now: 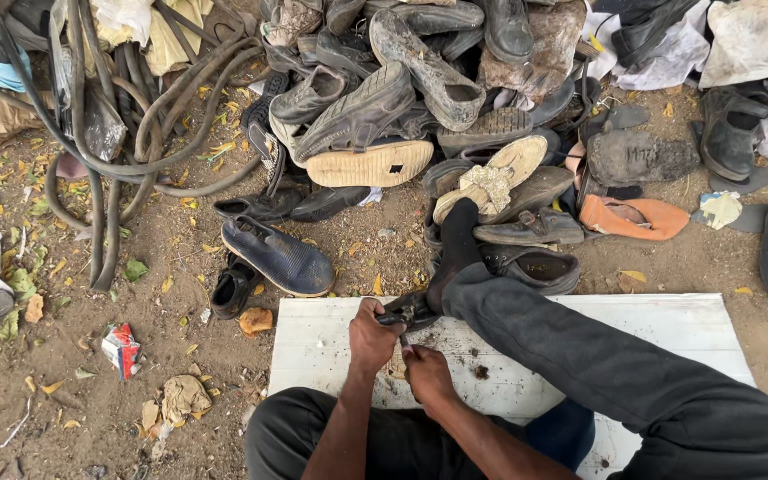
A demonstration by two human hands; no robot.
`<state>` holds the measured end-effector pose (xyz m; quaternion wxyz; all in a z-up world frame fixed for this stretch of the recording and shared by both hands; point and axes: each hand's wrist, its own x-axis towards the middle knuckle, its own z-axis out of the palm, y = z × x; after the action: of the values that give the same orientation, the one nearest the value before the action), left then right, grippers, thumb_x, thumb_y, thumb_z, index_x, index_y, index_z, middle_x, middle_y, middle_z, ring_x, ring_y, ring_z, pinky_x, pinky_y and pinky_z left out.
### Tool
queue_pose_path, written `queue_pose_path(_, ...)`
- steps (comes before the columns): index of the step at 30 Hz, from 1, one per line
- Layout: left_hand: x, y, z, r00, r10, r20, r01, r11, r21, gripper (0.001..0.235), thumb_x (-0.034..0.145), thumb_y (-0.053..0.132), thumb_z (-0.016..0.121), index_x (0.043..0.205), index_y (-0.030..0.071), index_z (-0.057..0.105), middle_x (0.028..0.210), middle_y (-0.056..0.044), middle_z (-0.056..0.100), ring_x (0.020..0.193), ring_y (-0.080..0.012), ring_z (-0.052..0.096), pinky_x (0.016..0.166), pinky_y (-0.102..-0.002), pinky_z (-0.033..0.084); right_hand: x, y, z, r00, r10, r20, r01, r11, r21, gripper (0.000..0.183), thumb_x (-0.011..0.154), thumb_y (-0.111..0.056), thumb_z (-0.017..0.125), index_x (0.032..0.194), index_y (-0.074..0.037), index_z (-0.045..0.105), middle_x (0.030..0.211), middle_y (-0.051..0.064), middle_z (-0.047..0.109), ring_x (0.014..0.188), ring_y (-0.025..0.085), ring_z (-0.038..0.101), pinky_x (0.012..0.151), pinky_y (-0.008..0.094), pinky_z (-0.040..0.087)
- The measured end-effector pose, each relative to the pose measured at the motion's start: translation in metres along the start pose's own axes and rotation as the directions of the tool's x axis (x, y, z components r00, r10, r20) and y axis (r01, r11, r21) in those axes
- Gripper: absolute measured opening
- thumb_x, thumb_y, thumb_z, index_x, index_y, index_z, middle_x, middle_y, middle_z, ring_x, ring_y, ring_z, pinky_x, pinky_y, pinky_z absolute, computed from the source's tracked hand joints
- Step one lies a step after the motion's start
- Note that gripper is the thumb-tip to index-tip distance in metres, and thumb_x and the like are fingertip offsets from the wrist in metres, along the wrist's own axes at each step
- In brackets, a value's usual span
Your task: The person sits on the ground and uses a knife to scrape and clean the soles of several worn shoes. They handle multiple pairs of footwear, picking them up from a pile, scraping the bottom surfaces, and placing them back down.
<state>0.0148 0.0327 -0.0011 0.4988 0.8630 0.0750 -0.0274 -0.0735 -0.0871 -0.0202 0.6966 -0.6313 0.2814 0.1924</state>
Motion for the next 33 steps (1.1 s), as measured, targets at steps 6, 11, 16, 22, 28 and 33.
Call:
queue_pose_path(6,0.002,-0.001,0.004,1.0,-0.009,-0.024,0.008,0.999,-0.044,0.044,0.065,0.009,0.09,0.089,0.002,0.054,0.076,-0.014,0.074,0.067,-0.0204,0.072,0.062,-0.036,0.057,-0.004,0.003,0.002,0.992,0.123,0.0,-0.123,0.99,0.071,0.02,0.102,-0.016,0.059,0.108,-0.004,0.074,0.055,0.0,0.046,0.041,0.012,0.033,0.04,0.033,0.025)
queue_pose_path(11,0.003,-0.003,-0.001,0.998,0.02,-0.064,-0.025,0.997,-0.074,0.045,0.066,0.007,0.092,0.091,0.001,0.054,0.076,-0.016,0.07,0.066,-0.0205,0.067,0.061,-0.035,0.054,0.003,0.018,0.013,1.0,0.004,0.017,-0.003,0.996,-0.094,0.022,0.103,-0.015,0.059,0.105,0.003,0.07,0.055,0.001,0.049,0.039,0.013,0.039,0.039,0.033,0.032)
queue_pose_path(16,0.006,0.007,-0.003,0.996,-0.072,-0.045,0.065,0.987,-0.144,0.047,0.067,0.005,0.091,0.096,0.002,0.054,0.082,-0.017,0.07,0.069,-0.0204,0.066,0.062,-0.034,0.055,0.0,0.015,0.02,0.998,0.042,-0.035,-0.047,0.989,-0.137,0.024,0.099,-0.016,0.06,0.11,-0.006,0.078,0.059,0.01,0.059,0.04,0.019,0.046,0.041,0.038,0.037)
queue_pose_path(22,0.0,0.007,-0.015,0.954,0.107,0.279,-0.148,0.98,0.132,0.062,0.068,0.014,0.089,0.121,0.002,0.059,0.095,-0.015,0.074,0.085,-0.03,0.072,0.078,-0.042,0.056,-0.013,0.003,0.022,1.0,0.004,0.018,0.002,0.945,-0.326,0.024,0.099,-0.019,0.056,0.115,-0.005,0.067,0.063,0.011,0.067,0.039,0.023,0.057,0.043,0.039,0.046)
queue_pose_path(28,-0.015,0.003,-0.018,0.811,0.358,0.464,-0.583,0.417,0.698,0.022,0.085,0.007,0.061,0.105,-0.001,0.067,0.112,-0.019,0.071,0.112,-0.0317,0.065,0.094,-0.043,0.051,-0.021,0.002,0.004,1.0,-0.028,0.002,0.027,0.968,-0.249,0.024,0.096,-0.017,0.061,0.114,-0.003,0.07,0.063,0.009,0.068,0.037,0.019,0.052,0.041,0.037,0.043)
queue_pose_path(33,-0.023,0.014,-0.01,0.814,0.126,0.566,-0.568,0.374,0.733,0.015,0.097,0.011,0.056,0.105,0.0,0.062,0.108,-0.02,0.067,0.104,-0.0289,0.063,0.092,-0.042,0.049,-0.025,0.002,0.004,0.996,0.084,0.001,-0.083,0.986,-0.142,0.024,0.098,-0.017,0.059,0.117,-0.005,0.069,0.059,0.01,0.059,0.037,0.019,0.047,0.039,0.037,0.038)
